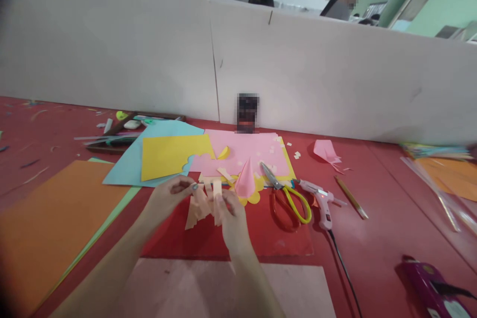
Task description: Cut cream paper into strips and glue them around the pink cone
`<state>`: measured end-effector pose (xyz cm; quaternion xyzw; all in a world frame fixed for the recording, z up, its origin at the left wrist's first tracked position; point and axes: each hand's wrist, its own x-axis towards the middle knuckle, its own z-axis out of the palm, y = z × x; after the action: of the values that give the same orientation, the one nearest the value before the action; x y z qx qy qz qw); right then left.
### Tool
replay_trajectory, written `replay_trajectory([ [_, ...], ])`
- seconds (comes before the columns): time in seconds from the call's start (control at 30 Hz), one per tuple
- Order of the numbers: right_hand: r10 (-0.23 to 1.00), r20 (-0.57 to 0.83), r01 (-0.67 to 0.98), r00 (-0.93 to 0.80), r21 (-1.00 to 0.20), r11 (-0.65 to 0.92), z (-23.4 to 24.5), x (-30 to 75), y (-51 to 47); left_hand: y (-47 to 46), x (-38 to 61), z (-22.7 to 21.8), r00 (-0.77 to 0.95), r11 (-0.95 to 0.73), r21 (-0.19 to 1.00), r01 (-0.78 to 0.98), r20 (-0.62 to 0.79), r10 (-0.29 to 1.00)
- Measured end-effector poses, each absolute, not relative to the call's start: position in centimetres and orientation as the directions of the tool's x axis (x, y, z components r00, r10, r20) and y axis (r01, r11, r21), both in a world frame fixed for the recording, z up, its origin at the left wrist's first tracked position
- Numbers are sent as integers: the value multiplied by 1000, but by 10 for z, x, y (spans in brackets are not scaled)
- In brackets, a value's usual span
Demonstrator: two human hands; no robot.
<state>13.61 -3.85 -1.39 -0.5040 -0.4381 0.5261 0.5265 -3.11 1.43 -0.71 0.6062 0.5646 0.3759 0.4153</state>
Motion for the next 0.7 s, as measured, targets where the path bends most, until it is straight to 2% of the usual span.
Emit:
replay_trajectory([
  [0.1, 998, 49, -82, -49, -996, 45, -13, 133, -40, 11, -26, -4, 138, 32, 960, 280, -74, 988],
  [0.2, 991, -34, -68, -128, -997, -43, -16, 130, -41, 6, -21, -3, 174, 38, 970, 241, -82, 981],
  [0.3, 986, -131, -81, -99, -987, -140, -19, 130, -40, 5, -18, -4, 195, 43, 974, 220, -87, 977],
  [0.57, 987, -109, -87, -119, -989, -119, -19, 132, -39, 6, -20, -11, 216, 73, 983, 168, -109, 970],
  [0.7, 980, -154, -114, -126, -979, -169, -17, 131, -40, 5, -18, -8, 250, 79, 988, 136, -112, 962],
])
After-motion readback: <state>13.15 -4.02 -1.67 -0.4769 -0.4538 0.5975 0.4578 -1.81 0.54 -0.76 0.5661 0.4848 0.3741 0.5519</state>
